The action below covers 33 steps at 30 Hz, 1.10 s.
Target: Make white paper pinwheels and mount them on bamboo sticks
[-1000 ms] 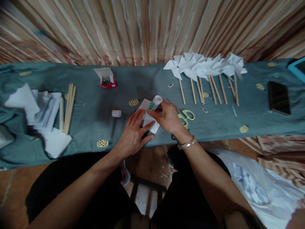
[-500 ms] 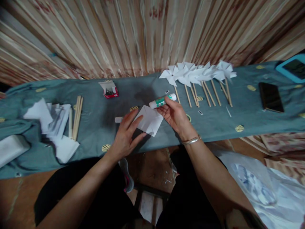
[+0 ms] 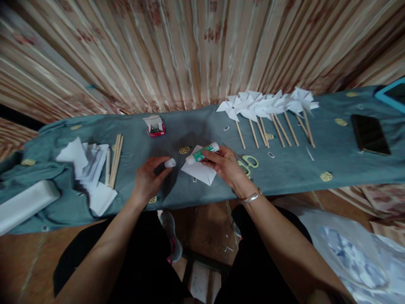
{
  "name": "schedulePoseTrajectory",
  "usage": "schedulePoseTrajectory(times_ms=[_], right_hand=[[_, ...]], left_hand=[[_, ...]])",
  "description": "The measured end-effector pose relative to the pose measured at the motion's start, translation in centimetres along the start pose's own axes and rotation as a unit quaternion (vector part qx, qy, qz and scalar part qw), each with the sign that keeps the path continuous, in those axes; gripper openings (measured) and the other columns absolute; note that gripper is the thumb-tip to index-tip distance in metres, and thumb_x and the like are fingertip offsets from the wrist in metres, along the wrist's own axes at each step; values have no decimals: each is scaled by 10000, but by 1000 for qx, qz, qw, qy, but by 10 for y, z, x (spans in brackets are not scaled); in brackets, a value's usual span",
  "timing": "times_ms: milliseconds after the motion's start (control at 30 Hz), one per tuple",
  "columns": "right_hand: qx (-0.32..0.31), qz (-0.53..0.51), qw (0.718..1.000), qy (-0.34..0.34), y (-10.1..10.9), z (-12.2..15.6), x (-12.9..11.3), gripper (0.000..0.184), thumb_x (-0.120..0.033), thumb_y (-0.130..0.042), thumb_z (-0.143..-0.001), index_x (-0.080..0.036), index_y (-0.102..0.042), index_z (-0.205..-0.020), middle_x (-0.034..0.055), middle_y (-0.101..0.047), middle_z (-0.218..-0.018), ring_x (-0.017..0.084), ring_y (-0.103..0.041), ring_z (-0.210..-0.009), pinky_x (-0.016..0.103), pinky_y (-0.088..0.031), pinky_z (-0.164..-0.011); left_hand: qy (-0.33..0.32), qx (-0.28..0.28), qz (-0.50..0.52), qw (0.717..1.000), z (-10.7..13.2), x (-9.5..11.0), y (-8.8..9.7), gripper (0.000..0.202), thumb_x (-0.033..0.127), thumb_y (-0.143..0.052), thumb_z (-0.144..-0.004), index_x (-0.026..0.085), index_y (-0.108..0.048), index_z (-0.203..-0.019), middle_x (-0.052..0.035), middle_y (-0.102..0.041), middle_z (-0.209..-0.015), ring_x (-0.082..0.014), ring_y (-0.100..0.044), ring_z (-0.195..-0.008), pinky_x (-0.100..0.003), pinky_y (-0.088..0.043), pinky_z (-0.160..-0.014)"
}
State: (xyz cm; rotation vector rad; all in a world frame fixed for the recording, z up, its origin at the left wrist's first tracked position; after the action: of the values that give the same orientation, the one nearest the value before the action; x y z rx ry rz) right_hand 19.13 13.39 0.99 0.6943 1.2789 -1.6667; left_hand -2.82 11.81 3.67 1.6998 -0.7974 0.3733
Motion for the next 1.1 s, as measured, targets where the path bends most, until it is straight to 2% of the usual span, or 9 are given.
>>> schedulePoseTrajectory(times_ms=[67, 167, 433, 633, 867, 1100], right_hand=[[-12, 11, 1000, 2, -5, 2, 4, 319, -302, -896, -543, -205, -693, -769, -28, -722, -789, 117, -689, -726, 252, -595, -768], [-27, 32, 999, 13, -11, 4, 7, 341, -331, -888, -558, -205, -674, -793, -30, -716, -767, 131, -700, -734, 301, -598, -814], [-28, 55, 998, 20, -9, 4, 12, 340, -346, -878, -575, -201, -674, -805, -33, -718, -758, 114, -688, -704, 252, -585, -751], [-35, 81, 996, 15, -10, 4, 13, 329, -350, -866, -598, -202, -676, -822, -21, -720, -778, 128, -693, -727, 271, -588, -763], [-41, 75, 996, 8, -17, 6, 16, 341, -378, -876, -575, -191, -681, -785, -20, -716, -743, 110, -675, -676, 250, -590, -715], [-66, 82, 994, -10, -27, 7, 28, 353, -389, -876, -571, -179, -685, -780, -11, -720, -735, 123, -681, -681, 278, -588, -724]], left_hand=[[9, 10, 55, 998, 0, 5, -1, 235, 243, -649, -840, 215, -677, -1072, -62, -709, -1052, -208, -656, -980, -379, -536, -894], [2, 12, 79, 997, 1, 14, -3, 241, 248, -673, -829, 225, -683, -1069, -57, -708, -1053, -203, -656, -980, -387, -531, -900], [-27, 8, 51, 998, 2, 24, -5, 278, 218, -707, -810, 202, -677, -1086, -52, -711, -1048, -188, -650, -986, -355, -528, -902], [-32, 8, 58, 998, 2, 25, -5, 281, 213, -705, -812, 215, -676, -1091, -50, -709, -1064, -193, -644, -992, -371, -526, -904], [-62, 18, 50, 997, 5, 33, -2, 248, 240, -684, -837, 223, -676, -1084, -55, -707, -1044, -196, -641, -977, -377, -534, -881], [-59, 12, 48, 997, 8, 35, -3, 247, 302, -688, -839, 235, -689, -1077, -54, -710, -1021, -197, -645, -965, -373, -536, -877]])
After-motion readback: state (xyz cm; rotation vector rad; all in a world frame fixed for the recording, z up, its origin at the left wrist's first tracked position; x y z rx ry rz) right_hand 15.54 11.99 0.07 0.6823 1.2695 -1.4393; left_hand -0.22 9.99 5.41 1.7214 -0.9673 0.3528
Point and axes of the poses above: each hand's wrist, its own z-axis away from the middle knuckle, its own y-axis out of the back of the hand, x = y × z, the point moved 8 cm from there along -z, towards the middle knuckle
